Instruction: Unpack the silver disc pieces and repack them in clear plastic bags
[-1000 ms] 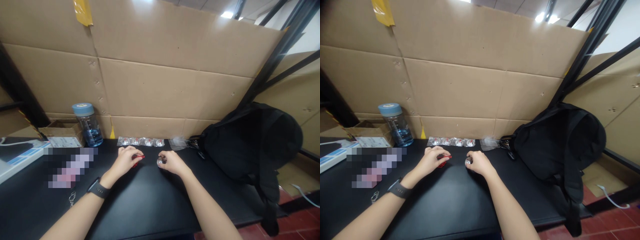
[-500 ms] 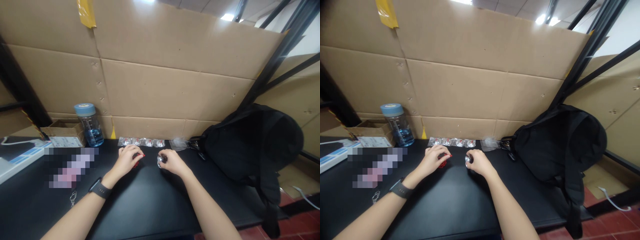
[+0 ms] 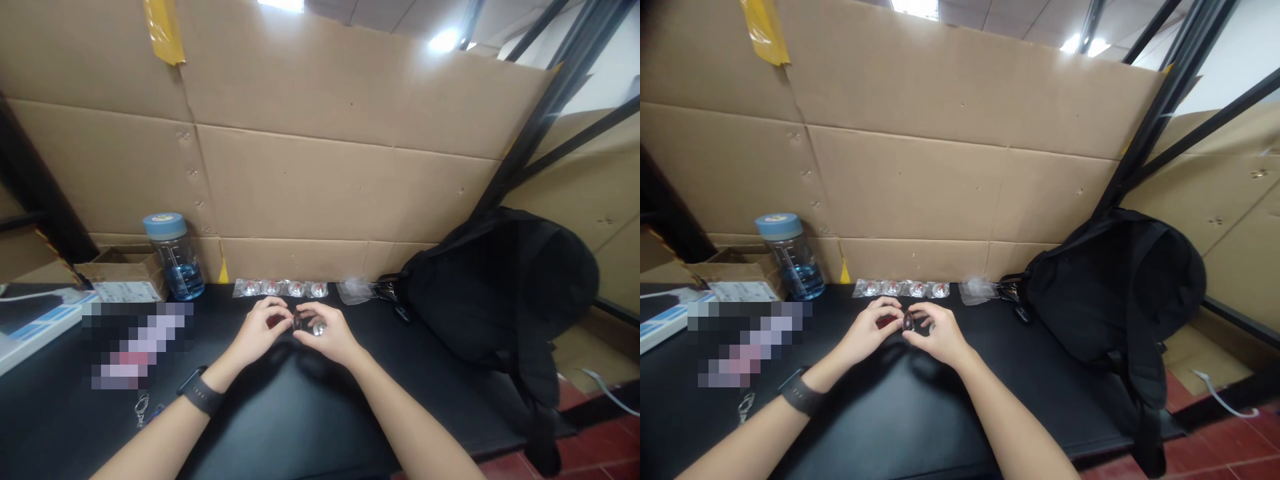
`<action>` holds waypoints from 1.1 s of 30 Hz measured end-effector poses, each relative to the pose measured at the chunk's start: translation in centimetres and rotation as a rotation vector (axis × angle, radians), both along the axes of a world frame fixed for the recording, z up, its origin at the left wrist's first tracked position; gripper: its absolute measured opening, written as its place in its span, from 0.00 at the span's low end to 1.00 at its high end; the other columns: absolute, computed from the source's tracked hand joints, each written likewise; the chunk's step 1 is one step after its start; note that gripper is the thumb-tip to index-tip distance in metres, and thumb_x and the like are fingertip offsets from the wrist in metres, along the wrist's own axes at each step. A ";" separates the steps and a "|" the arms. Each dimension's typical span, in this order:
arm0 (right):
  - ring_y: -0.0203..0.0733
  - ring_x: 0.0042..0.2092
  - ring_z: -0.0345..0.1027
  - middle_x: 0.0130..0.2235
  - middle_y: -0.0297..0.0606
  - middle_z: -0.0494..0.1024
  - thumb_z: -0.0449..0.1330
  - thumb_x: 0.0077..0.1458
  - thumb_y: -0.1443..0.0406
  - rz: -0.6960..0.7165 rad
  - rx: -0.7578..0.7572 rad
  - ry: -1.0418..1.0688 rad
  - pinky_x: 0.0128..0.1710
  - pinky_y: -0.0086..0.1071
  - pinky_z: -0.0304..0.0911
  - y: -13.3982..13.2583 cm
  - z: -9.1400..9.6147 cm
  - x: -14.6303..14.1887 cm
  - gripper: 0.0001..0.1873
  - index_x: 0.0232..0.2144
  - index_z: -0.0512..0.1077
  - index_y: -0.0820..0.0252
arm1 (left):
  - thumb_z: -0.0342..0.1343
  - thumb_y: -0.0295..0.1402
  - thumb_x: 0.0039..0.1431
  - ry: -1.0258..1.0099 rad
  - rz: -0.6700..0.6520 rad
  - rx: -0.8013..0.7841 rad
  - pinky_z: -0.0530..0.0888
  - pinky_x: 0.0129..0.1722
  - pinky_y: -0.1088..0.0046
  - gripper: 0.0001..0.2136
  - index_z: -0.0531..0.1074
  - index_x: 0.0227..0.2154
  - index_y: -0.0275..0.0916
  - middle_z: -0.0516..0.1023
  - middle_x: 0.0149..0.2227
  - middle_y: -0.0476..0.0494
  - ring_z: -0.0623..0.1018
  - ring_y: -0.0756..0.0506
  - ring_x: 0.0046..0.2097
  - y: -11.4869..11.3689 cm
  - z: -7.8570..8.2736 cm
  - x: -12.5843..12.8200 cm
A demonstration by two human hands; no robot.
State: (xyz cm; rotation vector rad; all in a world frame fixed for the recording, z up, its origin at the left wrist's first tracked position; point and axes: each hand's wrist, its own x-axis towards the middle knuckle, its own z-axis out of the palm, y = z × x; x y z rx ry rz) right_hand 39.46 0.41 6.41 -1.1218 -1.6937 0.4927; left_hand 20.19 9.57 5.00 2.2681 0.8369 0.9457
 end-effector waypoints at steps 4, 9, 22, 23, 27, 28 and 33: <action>0.42 0.46 0.76 0.46 0.37 0.81 0.70 0.49 0.64 0.037 0.010 0.023 0.42 0.33 0.73 -0.1 -0.1 -0.4 0.25 0.51 0.73 0.52 | 0.59 0.36 0.59 -0.031 -0.027 -0.015 0.70 0.52 0.62 0.05 0.79 0.32 0.45 0.74 0.47 0.45 0.73 0.41 0.51 -0.3 0.0 0.1; 0.42 0.46 0.76 0.46 0.36 0.81 0.71 0.49 0.64 0.033 0.002 0.015 0.42 0.34 0.73 0.0 -0.1 -0.3 0.25 0.51 0.73 0.52 | 0.60 0.36 0.59 -0.008 -0.010 0.037 0.67 0.55 0.58 0.04 0.79 0.33 0.46 0.74 0.48 0.45 0.71 0.40 0.53 -0.5 0.1 0.1; 0.48 0.49 0.76 0.50 0.43 0.79 0.71 0.47 0.58 0.046 -0.109 0.250 0.46 0.40 0.72 -0.2 -0.1 -0.9 0.18 0.39 0.72 0.56 | 0.58 0.36 0.61 -0.091 -0.005 0.001 0.65 0.58 0.56 0.05 0.78 0.33 0.44 0.72 0.49 0.43 0.70 0.39 0.54 -1.3 0.7 0.3; 0.49 0.49 0.76 0.50 0.43 0.79 0.71 0.47 0.58 0.048 -0.111 0.256 0.47 0.40 0.72 -0.2 -0.1 -0.9 0.18 0.38 0.72 0.56 | 0.58 0.36 0.61 -0.079 0.010 0.023 0.65 0.58 0.56 0.05 0.78 0.33 0.44 0.72 0.49 0.43 0.70 0.39 0.54 -1.3 0.8 0.3; 0.49 0.49 0.76 0.51 0.44 0.79 0.71 0.47 0.57 0.051 -0.126 0.268 0.47 0.41 0.72 -0.1 -0.4 -1.0 0.18 0.38 0.72 0.57 | 0.58 0.36 0.61 -0.057 0.033 0.041 0.64 0.58 0.55 0.05 0.78 0.33 0.45 0.72 0.49 0.44 0.69 0.39 0.54 -1.3 0.7 0.3; 0.49 0.49 0.76 0.51 0.44 0.79 0.71 0.48 0.57 0.050 -0.129 0.273 0.47 0.41 0.72 -0.1 -0.4 -1.0 0.17 0.37 0.72 0.57 | 0.58 0.36 0.61 -0.066 0.025 0.024 0.64 0.58 0.55 0.05 0.78 0.33 0.44 0.72 0.49 0.44 0.70 0.39 0.54 -1.2 0.6 0.3; 0.49 0.51 0.76 0.52 0.45 0.78 0.70 0.49 0.58 0.082 -0.156 0.367 0.47 0.40 0.72 0.0 -0.7 -1.2 0.17 0.38 0.72 0.57 | 0.57 0.38 0.62 -0.158 -0.064 -0.095 0.67 0.56 0.60 0.07 0.77 0.34 0.43 0.72 0.48 0.42 0.73 0.41 0.52 -0.6 0.0 0.5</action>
